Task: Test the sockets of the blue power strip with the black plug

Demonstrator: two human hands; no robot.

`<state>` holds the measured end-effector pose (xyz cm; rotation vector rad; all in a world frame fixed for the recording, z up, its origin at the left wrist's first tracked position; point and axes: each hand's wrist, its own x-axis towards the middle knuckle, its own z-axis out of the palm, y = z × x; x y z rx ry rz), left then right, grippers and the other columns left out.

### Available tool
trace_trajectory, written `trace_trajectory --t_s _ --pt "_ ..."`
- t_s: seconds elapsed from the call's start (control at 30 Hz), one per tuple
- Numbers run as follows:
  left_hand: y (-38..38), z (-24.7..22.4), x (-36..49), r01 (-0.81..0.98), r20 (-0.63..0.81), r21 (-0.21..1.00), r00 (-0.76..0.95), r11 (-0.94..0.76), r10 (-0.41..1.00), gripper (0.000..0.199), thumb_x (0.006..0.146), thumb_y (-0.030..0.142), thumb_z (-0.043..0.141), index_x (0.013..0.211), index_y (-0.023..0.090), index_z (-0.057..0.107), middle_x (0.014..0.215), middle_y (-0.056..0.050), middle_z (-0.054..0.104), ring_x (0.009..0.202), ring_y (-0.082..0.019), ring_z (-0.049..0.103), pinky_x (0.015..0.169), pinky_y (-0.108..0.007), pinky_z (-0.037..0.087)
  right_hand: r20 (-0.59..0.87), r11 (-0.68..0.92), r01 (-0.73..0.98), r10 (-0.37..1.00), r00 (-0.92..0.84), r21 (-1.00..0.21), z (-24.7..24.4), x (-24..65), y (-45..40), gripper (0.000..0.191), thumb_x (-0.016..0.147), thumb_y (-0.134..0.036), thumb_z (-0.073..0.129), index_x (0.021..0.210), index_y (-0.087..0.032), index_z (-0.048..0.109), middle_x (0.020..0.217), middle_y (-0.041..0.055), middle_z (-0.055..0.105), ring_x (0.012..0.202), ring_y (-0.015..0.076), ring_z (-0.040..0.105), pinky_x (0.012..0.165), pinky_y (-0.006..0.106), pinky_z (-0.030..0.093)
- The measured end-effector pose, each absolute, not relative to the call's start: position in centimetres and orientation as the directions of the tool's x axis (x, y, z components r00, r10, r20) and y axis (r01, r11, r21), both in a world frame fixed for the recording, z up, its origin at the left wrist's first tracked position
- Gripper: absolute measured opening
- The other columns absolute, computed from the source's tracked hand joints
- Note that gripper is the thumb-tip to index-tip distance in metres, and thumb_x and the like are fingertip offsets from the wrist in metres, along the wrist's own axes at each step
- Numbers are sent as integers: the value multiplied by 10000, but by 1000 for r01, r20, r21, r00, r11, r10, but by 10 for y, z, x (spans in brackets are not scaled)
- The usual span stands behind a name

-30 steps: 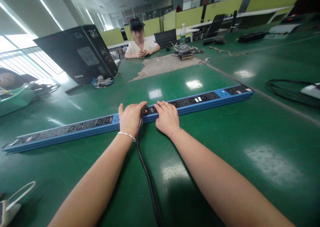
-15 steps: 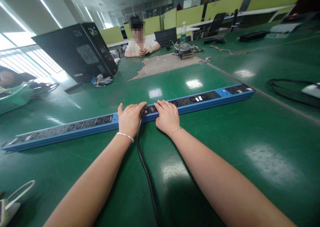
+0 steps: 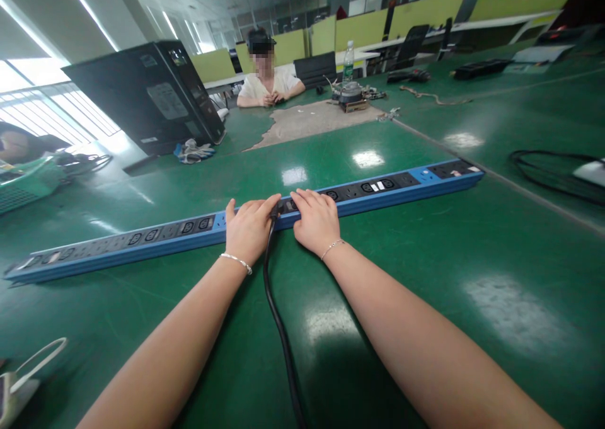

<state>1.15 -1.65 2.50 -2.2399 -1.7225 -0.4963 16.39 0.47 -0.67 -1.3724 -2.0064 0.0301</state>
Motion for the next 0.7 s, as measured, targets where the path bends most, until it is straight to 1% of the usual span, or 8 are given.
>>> trace_trajectory --t_s 0.1,0.2,0.27,0.37,0.47,0.6,0.7 --pt "-18 20 8 963 401 15 242 -271 883 467 881 336 440 1343 293 391 1194 -68 619 1143 -234 523 1064 -519 214 542 524 761 794 -275 -381 -3 161 2 607 724 -132 455 1329 -187 447 1406 43 435 1261 203 379 1060 391 249" --pt "-18 12 6 958 395 26 252 -284 884 646 837 334 483 1419 189 242 1308 -128 530 1224 -254 459 1054 -502 252 563 604 711 748 -350 -361 0 158 -3 656 728 -145 459 1377 -192 378 1457 33 359 1291 192 347 1062 368 267" --pt "-17 9 4 963 400 21 237 -267 885 673 829 310 472 1425 141 210 1339 -154 498 1248 -263 437 1051 -494 264 568 645 684 721 -397 -341 1 155 -6 653 744 -161 465 1387 -203 361 1470 20 336 1306 185 331 1069 365 266" --pt "-13 6 4 972 399 -7 218 -235 891 549 846 250 409 1378 142 323 1351 -154 490 1267 -273 417 1044 -495 275 553 676 666 701 -450 -314 4 151 -9 563 789 -202 463 1351 -198 415 1449 19 376 1317 182 324 1083 375 253" --pt "-10 6 5 973 397 -29 220 -228 891 460 859 216 367 1311 157 428 1351 -140 496 1271 -279 412 1036 -494 285 546 665 687 706 -451 -292 7 147 -9 477 836 -240 458 1311 -201 463 1413 34 431 1320 181 331 1087 391 240" --pt "-10 6 7 976 406 -3 201 -218 891 432 873 216 342 1287 170 459 1343 -118 510 1260 -268 427 1034 -474 293 544 615 744 731 -412 -262 11 145 -7 386 890 -284 426 1262 -231 517 1365 23 491 1308 193 361 1086 429 222" --pt "-10 6 8 974 420 36 189 -225 888 428 873 239 355 1280 173 470 1341 -115 512 1257 -268 429 1034 -470 290 545 591 768 740 -393 -249 11 143 -7 375 902 -302 420 1257 -240 523 1352 19 504 1296 193 383 1084 435 220"
